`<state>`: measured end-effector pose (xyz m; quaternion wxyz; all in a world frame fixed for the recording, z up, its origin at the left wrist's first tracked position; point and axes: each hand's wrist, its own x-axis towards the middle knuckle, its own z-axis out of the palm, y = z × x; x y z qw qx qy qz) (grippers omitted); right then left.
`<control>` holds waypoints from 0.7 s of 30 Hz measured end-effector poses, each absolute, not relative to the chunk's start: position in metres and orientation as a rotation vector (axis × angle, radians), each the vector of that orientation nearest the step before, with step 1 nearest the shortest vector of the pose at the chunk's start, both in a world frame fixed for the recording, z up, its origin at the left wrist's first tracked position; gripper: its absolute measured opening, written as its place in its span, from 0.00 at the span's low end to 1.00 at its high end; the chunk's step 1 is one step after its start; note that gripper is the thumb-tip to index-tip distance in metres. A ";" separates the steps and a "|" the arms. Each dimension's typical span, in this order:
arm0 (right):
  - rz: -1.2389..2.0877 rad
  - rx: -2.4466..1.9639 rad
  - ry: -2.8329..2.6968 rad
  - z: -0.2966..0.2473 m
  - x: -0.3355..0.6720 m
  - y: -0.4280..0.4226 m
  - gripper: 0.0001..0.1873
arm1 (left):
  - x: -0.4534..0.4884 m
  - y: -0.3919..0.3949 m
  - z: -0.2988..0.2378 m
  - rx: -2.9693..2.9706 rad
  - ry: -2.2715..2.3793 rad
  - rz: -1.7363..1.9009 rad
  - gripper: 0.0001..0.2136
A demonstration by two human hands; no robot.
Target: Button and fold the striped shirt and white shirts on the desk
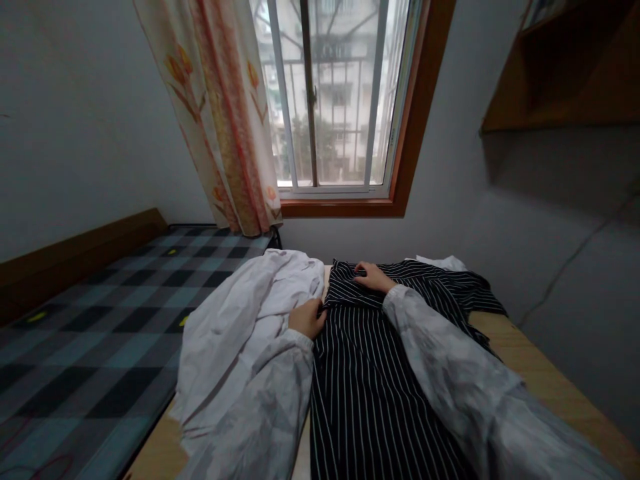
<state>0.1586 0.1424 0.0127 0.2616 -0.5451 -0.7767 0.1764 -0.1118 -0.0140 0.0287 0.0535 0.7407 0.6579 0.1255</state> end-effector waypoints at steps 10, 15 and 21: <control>0.733 -1.373 -1.941 -0.002 0.080 0.201 0.20 | -0.124 -0.011 0.018 2.020 2.004 0.563 0.19; 0.667 -1.381 -1.966 -0.005 0.061 0.205 0.30 | -0.123 -0.012 0.018 2.016 2.022 0.484 0.26; 0.559 -1.457 -2.091 -0.010 0.067 0.171 0.37 | -0.123 -0.007 0.014 1.965 2.085 0.513 0.21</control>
